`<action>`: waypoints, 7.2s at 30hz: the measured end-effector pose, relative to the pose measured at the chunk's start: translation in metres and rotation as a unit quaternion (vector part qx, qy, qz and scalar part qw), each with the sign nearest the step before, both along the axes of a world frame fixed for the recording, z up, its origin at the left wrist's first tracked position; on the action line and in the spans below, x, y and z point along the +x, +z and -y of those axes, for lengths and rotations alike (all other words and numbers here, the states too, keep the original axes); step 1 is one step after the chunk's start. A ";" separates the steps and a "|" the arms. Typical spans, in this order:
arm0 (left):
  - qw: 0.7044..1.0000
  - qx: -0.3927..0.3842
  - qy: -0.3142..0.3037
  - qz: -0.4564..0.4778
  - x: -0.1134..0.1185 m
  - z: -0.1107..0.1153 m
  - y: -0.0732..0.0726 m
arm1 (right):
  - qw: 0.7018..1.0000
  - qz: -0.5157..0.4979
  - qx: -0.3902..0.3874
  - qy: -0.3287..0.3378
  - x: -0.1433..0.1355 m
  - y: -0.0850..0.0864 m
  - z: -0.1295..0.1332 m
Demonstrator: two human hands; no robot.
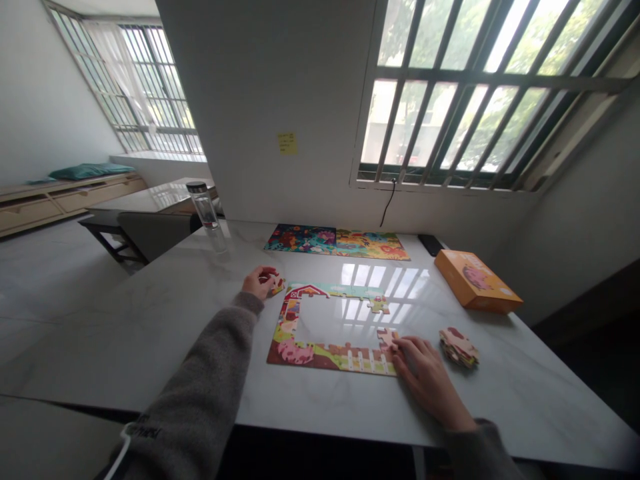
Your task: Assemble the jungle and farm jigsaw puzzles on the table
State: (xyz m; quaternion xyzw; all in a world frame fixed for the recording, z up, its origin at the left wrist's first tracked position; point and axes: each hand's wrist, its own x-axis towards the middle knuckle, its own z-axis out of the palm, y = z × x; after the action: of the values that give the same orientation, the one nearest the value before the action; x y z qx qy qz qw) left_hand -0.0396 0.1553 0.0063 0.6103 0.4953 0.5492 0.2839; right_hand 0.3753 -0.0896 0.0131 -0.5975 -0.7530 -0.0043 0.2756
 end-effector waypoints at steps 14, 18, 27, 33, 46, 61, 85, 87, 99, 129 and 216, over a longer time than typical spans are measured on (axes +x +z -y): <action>0.970 -0.022 -0.197 0.143 0.115 0.067 0.038 | 0.993 -0.094 0.022 0.063 -0.024 0.018 -0.009; 0.960 -0.028 -0.250 0.124 0.137 0.089 0.040 | 0.970 -0.205 -0.012 0.131 -0.055 0.043 -0.035; 0.945 -0.013 -0.310 0.104 0.146 0.102 0.041 | 0.918 -0.349 -0.113 0.150 -0.080 0.042 -0.095; 0.961 -0.004 -0.259 0.097 0.149 0.102 0.034 | 0.844 -0.484 -0.167 0.162 -0.080 0.035 -0.090; 0.934 0.153 -0.280 -0.158 0.141 0.107 0.033 | 0.818 -0.533 -0.172 0.133 -0.078 0.035 -0.087; 0.937 0.121 -0.300 -0.134 0.140 0.114 0.043 | 0.829 -0.534 -0.131 0.101 -0.069 0.028 -0.091; 0.928 0.155 -0.248 -0.230 0.130 0.095 0.023 | 0.892 -0.433 0.129 0.018 -0.026 0.036 -0.089; 0.925 0.155 -0.251 -0.239 0.130 0.096 0.023 | 0.901 -0.413 0.134 0.019 -0.022 0.033 -0.087; 0.926 0.147 -0.259 -0.234 0.132 0.097 0.022 | 0.963 -0.234 0.078 0.108 -0.038 0.032 -0.071; 0.899 0.106 -0.305 -0.297 0.138 0.100 0.013 | 0.998 0.006 -0.002 0.067 0.030 -0.006 -0.071; 0.819 0.064 -0.260 -0.508 0.272 0.062 0.002 | 0.997 0.067 0.003 -0.039 -0.012 -0.004 -0.014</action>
State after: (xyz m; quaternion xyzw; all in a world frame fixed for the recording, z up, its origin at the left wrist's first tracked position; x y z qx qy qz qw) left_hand 0.2322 0.0930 0.0085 0.9256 0.3559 0.0978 0.0844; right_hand 0.3634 -0.0757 0.0095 -0.6238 -0.7461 -0.0573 0.2255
